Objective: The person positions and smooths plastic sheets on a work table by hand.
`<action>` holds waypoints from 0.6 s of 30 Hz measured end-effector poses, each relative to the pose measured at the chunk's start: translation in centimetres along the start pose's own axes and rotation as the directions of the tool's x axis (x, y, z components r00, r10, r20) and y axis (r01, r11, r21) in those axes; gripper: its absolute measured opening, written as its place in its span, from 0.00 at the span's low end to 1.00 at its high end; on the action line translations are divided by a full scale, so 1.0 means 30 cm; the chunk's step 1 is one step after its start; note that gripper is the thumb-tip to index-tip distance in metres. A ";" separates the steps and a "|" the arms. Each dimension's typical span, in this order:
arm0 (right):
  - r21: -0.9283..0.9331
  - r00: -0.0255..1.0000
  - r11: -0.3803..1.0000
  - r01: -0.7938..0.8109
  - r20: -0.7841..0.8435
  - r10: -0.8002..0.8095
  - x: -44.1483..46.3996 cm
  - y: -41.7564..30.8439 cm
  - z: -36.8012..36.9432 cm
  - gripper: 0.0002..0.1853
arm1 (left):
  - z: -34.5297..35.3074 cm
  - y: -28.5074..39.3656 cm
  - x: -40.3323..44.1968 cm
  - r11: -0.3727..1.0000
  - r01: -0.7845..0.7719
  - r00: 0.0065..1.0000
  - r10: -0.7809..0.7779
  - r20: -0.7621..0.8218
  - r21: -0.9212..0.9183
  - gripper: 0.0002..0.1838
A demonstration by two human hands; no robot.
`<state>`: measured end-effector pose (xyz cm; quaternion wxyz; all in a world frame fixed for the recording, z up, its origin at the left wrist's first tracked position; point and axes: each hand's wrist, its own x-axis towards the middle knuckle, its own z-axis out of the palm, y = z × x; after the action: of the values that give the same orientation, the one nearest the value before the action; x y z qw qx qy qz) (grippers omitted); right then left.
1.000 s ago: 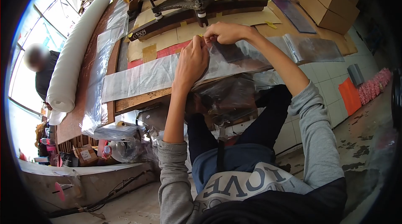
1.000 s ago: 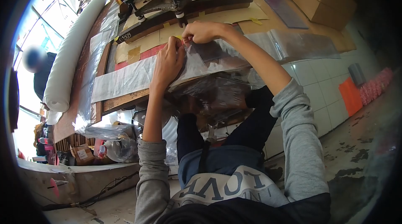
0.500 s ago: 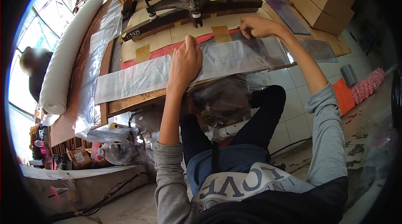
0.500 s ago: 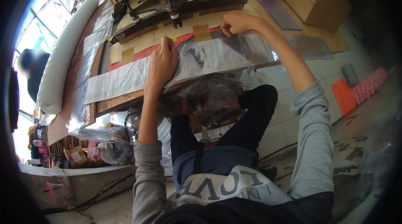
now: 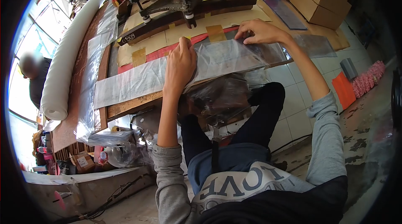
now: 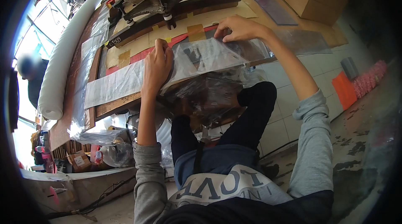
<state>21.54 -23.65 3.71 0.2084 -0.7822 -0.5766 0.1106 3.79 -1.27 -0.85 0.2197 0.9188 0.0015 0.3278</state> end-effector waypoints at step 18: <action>-0.379 0.990 0.915 -0.140 -0.087 0.116 -0.044 0.054 -0.018 0.22 | 0.014 -0.012 -0.001 0.999 -0.017 0.999 0.018 -0.039 0.049 0.06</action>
<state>22.73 -25.41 3.35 0.0614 -0.8469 -0.5279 -0.0155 4.07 -1.13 -1.28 0.1945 0.9172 0.0057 0.3477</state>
